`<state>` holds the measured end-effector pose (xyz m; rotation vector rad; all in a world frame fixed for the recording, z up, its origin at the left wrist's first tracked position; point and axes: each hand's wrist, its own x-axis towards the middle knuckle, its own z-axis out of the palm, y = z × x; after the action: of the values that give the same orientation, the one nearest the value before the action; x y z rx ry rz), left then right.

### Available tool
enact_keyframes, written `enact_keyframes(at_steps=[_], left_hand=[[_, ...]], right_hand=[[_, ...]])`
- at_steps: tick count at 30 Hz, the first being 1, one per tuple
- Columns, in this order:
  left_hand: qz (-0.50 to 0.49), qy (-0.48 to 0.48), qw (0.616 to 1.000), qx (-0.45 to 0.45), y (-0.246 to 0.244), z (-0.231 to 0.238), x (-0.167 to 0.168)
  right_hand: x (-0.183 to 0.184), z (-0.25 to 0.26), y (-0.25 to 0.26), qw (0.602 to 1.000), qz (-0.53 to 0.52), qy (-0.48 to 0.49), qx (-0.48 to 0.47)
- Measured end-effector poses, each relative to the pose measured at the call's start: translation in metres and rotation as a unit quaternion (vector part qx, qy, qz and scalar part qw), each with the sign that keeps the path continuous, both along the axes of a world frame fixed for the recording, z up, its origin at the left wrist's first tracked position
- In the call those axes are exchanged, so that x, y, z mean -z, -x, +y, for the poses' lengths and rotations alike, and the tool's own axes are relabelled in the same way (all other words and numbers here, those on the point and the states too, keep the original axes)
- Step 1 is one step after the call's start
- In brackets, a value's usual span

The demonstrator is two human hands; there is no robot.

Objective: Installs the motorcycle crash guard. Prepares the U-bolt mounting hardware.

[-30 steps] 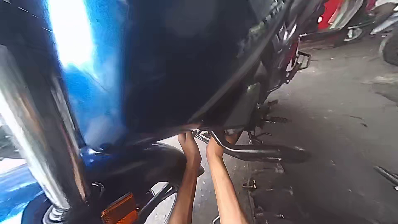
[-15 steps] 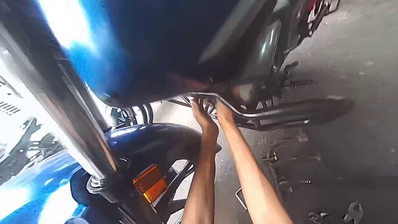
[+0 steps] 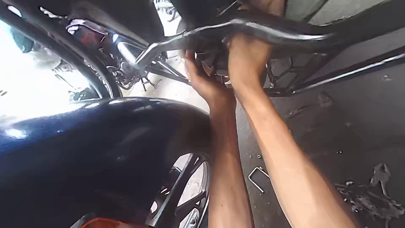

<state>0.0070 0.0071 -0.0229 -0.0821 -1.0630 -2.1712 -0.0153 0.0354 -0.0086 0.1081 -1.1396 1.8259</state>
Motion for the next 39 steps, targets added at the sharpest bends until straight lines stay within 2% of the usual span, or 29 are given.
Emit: enact_keyframes(at_steps=[3,4,5,6,7,8,9,10,11,12,13,14,15,17,21,27,33,36,39], left_hand=[[-0.041,-0.028,0.999,0.019,0.004,-0.001,0.003],[-0.016,-0.021,0.999,0.020,0.012,-0.005,0.011],[0.057,0.013,0.998,0.025,0.028,-0.015,0.032],[0.174,0.093,0.979,0.041,0.056,-0.034,0.062],[0.225,0.120,0.965,0.057,0.069,-0.039,0.074],[0.179,0.067,0.980,0.060,0.057,-0.028,0.063],[0.064,-0.031,0.996,0.049,0.032,-0.010,0.033],[-0.003,-0.075,0.996,0.050,0.021,-0.004,0.018],[0.029,-0.042,0.996,0.078,0.024,-0.012,0.031],[0.119,0.039,0.986,0.108,0.042,-0.027,0.060],[0.159,0.069,0.978,0.115,0.052,-0.033,0.071],[0.117,0.022,0.988,0.096,0.042,-0.024,0.060],[0.028,-0.051,0.995,0.077,0.023,-0.009,0.032],[-0.060,-0.100,0.991,0.065,0.004,0.002,0.003],[-0.038,-0.054,0.995,0.070,-0.003,0.003,0.005],[-0.049,-0.062,0.996,0.046,0.004,0.000,0.008],[-0.059,0.007,0.998,0.026,0.006,-0.003,0.004],[-0.055,-0.004,0.998,0.021,0.002,0.000,0.002],[-0.053,-0.039,0.997,0.045,0.001,0.002,-0.006]], right_hand=[[-0.002,0.008,-0.004,0.994,-0.067,-0.088,0.001],[-0.004,0.012,-0.005,0.986,-0.097,-0.133,0.014],[-0.006,0.014,-0.007,0.981,-0.117,-0.152,0.010],[-0.006,0.016,-0.004,0.986,-0.109,-0.128,0.000],[-0.005,0.018,-0.003,0.990,-0.098,-0.097,-0.019],[-0.006,0.020,-0.002,0.993,-0.088,-0.070,-0.029],[-0.008,0.021,-0.002,0.994,-0.084,-0.056,-0.040],[-0.008,0.021,-0.003,0.994,-0.075,-0.053,-0.064],[-0.007,0.022,-0.005,0.991,-0.061,-0.067,-0.095],[-0.007,0.023,-0.006,0.989,-0.045,-0.078,-0.118],[-0.007,0.024,-0.006,0.987,-0.031,-0.083,-0.132],[-0.006,0.026,-0.006,0.985,-0.023,-0.093,-0.141],[-0.007,0.029,-0.006,0.983,-0.019,-0.105,-0.149],[-0.008,0.034,-0.006,0.979,-0.012,-0.114,-0.167],[-0.009,0.026,-0.008,0.982,0.009,-0.104,-0.160],[-0.008,0.039,0.009,0.969,-0.019,-0.204,-0.135],[-0.017,0.050,0.022,0.953,-0.050,-0.263,-0.138],[-0.016,0.054,0.020,0.949,-0.062,-0.251,-0.181],[-0.023,0.049,0.012,0.960,-0.023,-0.183,-0.209]])
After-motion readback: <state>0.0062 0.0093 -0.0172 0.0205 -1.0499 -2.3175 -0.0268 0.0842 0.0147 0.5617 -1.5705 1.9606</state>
